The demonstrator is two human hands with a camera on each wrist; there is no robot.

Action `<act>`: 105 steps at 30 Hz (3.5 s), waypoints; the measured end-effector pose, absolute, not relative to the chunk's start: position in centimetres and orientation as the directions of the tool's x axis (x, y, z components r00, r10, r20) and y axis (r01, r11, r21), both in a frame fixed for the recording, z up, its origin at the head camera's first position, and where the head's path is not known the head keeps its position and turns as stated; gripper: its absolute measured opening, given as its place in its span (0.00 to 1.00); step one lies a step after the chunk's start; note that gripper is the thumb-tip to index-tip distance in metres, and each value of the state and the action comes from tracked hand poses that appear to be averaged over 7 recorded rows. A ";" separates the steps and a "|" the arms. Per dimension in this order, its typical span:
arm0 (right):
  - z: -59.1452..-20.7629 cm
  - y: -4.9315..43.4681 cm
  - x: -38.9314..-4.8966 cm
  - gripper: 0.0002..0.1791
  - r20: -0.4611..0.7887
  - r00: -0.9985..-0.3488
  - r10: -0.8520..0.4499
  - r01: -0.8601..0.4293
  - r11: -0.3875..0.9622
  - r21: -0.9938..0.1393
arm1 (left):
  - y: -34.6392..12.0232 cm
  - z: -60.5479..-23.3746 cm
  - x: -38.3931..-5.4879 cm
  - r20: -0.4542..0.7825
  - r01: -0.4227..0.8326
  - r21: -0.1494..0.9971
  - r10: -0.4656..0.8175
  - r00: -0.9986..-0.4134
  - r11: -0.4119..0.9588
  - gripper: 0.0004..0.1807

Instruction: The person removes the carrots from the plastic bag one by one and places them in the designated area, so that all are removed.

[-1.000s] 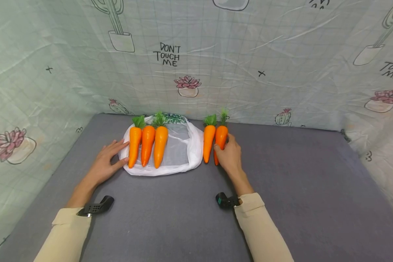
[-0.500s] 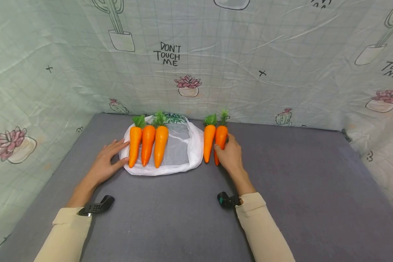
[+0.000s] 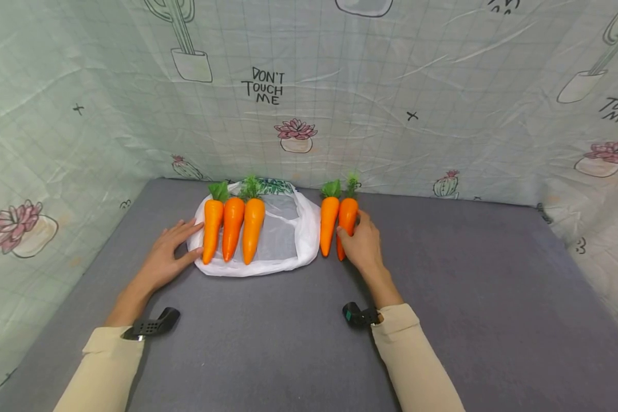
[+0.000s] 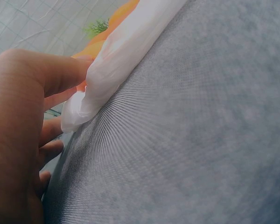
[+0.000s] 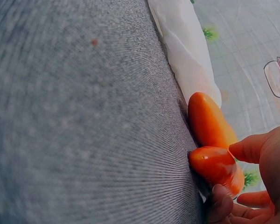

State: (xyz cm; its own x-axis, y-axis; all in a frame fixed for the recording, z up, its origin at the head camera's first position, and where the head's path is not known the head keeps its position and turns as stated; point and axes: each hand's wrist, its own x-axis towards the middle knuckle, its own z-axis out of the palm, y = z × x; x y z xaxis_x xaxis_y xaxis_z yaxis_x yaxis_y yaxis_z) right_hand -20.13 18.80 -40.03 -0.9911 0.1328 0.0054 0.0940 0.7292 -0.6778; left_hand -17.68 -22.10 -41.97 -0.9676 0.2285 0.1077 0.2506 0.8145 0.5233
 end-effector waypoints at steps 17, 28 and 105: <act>-39.2 19.1 -20.1 0.33 0.074 -0.987 0.143 0.051 0.717 -0.695 | -22.1 -42.1 -17.7 0.103 0.244 0.528 0.223 -0.969 0.814 0.35; -37.2 17.6 -19.9 0.31 0.122 -0.979 0.162 0.028 0.705 -0.708 | -22.1 -42.1 -17.7 0.101 0.246 0.530 0.228 -0.969 0.812 0.36; -39.3 1.8 -18.1 0.34 0.156 -0.987 0.044 -0.108 0.542 -0.833 | -22.4 -42.6 -17.7 0.137 0.281 0.533 0.246 -0.960 0.798 0.35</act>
State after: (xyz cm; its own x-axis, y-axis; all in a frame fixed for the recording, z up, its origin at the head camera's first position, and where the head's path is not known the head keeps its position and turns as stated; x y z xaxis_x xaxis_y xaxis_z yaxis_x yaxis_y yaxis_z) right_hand -18.07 1.82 -39.29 -0.9867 0.0440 0.1564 -0.1079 0.5423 -0.8332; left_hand -17.66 -22.42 -42.63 -0.9595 0.2462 0.1370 0.2809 0.7983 0.5328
